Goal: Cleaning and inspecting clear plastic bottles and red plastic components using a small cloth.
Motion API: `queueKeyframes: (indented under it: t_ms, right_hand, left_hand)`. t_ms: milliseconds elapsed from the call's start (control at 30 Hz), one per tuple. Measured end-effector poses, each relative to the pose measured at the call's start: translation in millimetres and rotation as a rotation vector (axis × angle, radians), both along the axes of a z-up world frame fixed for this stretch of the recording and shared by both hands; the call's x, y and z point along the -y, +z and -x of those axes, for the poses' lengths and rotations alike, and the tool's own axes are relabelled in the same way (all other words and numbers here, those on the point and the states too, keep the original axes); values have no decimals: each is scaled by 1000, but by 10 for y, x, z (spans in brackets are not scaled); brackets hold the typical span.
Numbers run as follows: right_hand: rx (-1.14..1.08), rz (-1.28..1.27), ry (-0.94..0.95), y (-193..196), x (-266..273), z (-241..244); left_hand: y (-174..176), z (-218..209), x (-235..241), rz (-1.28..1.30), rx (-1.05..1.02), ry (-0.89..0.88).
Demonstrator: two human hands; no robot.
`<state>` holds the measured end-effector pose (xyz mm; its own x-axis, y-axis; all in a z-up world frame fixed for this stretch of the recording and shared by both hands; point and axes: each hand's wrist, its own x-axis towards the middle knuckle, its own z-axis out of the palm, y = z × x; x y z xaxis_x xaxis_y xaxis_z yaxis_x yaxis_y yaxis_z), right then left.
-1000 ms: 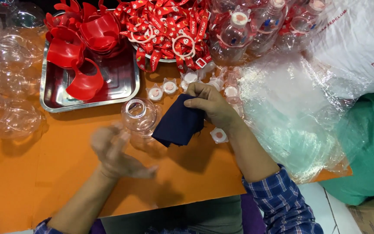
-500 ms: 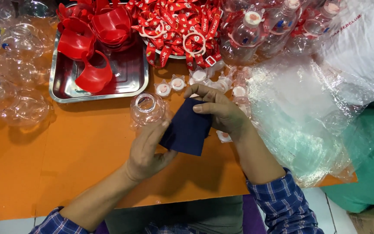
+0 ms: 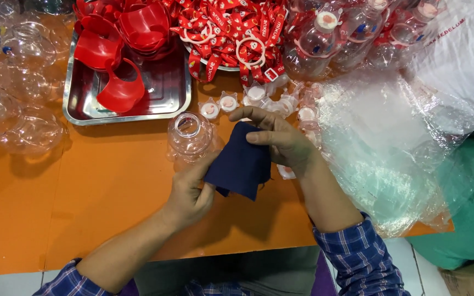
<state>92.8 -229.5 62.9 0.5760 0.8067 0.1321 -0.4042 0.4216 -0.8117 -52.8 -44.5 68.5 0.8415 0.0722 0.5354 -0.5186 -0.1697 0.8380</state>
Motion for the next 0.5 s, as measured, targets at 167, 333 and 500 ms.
queueKeyframes:
  t_ms: [167,333,500]
  right_hand:
    - [191,97,69,186,99,3]
    - [307,200,149,435,122,46]
    - [362,393,187,554,106,128]
  left_hand:
    - [124,-11,-30,130,-34,-46]
    - [188,-34,-15,184,-37,-81]
    - [-252,-33,-28,336,-18,-153]
